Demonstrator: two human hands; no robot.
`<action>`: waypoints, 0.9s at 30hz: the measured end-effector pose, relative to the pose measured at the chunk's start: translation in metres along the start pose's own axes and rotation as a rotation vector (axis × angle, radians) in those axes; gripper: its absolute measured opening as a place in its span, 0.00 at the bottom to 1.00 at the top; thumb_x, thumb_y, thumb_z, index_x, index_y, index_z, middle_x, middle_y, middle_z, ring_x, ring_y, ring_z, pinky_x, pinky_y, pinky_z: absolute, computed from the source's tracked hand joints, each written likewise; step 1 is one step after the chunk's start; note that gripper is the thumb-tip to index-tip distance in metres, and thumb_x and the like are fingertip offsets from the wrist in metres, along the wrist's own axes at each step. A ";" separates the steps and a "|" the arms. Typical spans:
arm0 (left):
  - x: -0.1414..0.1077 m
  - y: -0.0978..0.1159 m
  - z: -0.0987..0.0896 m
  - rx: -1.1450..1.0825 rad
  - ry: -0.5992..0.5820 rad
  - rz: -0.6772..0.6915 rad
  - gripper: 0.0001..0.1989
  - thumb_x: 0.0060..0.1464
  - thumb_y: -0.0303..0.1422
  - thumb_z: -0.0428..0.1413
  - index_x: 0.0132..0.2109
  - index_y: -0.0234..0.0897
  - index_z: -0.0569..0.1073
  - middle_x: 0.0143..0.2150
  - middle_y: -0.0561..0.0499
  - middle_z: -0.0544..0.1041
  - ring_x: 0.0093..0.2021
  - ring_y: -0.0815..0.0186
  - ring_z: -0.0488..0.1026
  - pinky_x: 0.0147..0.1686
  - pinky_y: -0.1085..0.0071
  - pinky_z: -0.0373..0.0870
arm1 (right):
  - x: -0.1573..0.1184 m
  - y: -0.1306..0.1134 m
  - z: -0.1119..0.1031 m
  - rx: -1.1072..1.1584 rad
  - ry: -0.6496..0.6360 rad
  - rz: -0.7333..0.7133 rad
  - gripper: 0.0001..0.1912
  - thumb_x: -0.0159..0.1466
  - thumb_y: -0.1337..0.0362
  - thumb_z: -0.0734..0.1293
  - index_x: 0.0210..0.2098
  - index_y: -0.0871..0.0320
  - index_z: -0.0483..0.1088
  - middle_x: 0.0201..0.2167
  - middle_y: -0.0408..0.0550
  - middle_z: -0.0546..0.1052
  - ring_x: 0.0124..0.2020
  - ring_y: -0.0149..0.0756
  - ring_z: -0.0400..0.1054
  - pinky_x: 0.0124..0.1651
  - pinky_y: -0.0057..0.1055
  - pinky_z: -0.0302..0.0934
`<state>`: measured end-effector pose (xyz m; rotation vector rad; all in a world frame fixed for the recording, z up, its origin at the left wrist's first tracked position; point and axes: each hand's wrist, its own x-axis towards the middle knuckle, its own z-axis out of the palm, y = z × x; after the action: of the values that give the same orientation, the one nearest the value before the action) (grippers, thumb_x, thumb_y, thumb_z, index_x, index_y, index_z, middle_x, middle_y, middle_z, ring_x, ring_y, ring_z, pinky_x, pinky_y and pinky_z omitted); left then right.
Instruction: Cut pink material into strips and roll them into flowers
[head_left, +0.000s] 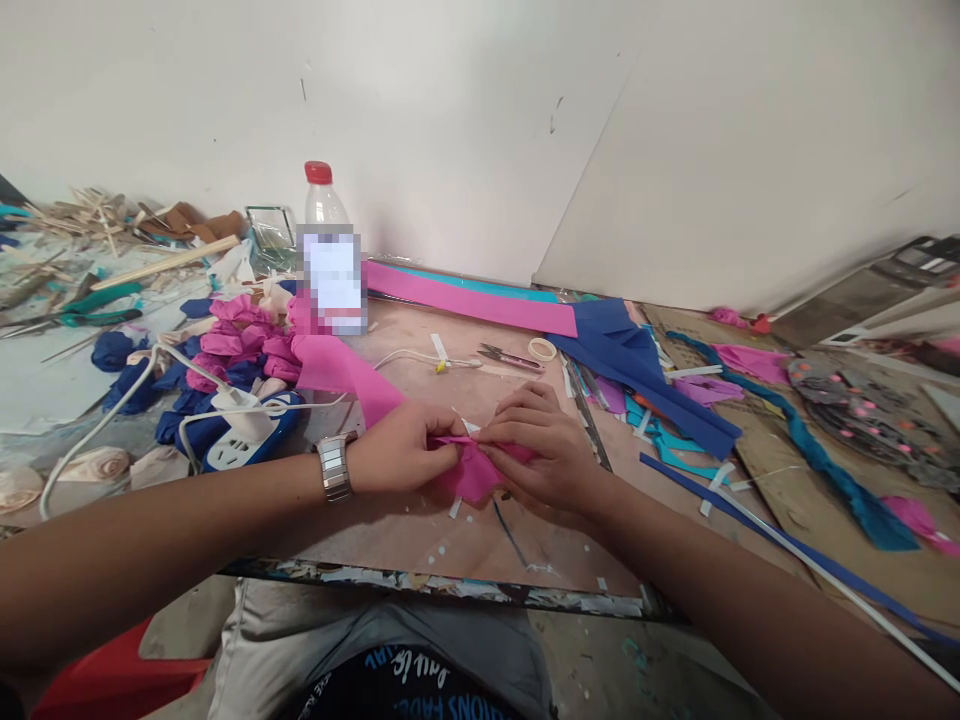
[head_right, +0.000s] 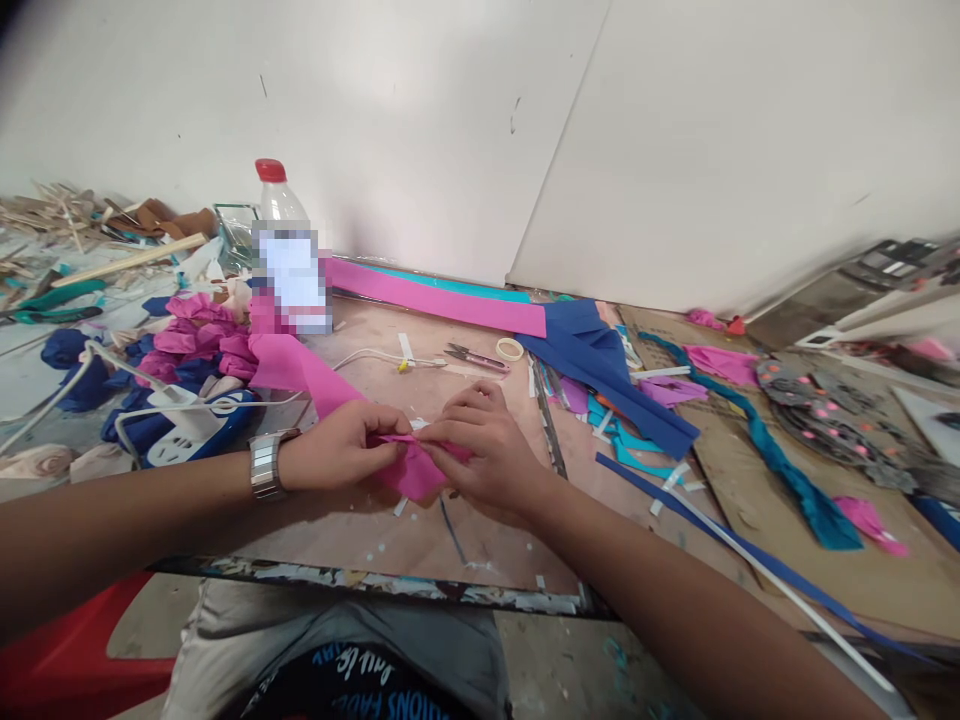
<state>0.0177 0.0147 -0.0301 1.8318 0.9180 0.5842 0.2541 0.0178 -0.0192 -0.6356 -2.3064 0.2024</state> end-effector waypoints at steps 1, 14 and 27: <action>0.000 0.000 0.000 0.002 -0.003 0.000 0.09 0.54 0.28 0.53 0.37 0.34 0.78 0.31 0.53 0.75 0.31 0.67 0.68 0.33 0.71 0.64 | 0.000 0.000 0.000 0.007 -0.003 -0.003 0.03 0.70 0.65 0.72 0.42 0.52 0.80 0.32 0.44 0.82 0.39 0.38 0.73 0.52 0.46 0.61; -0.003 0.008 -0.003 0.080 0.013 0.046 0.09 0.53 0.28 0.52 0.37 0.35 0.77 0.32 0.53 0.78 0.32 0.66 0.71 0.34 0.71 0.65 | -0.002 -0.003 0.001 0.128 -0.039 0.140 0.06 0.71 0.66 0.69 0.45 0.53 0.79 0.34 0.45 0.83 0.37 0.38 0.74 0.52 0.45 0.62; -0.006 0.011 -0.004 0.358 0.096 0.159 0.08 0.59 0.33 0.55 0.36 0.37 0.77 0.30 0.52 0.78 0.29 0.67 0.69 0.33 0.70 0.59 | 0.000 -0.003 0.000 0.109 -0.022 0.159 0.04 0.69 0.67 0.71 0.40 0.53 0.79 0.31 0.44 0.82 0.38 0.39 0.73 0.49 0.43 0.63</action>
<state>0.0150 0.0091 -0.0183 2.2292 0.9957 0.6416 0.2525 0.0151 -0.0181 -0.7639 -2.2492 0.4090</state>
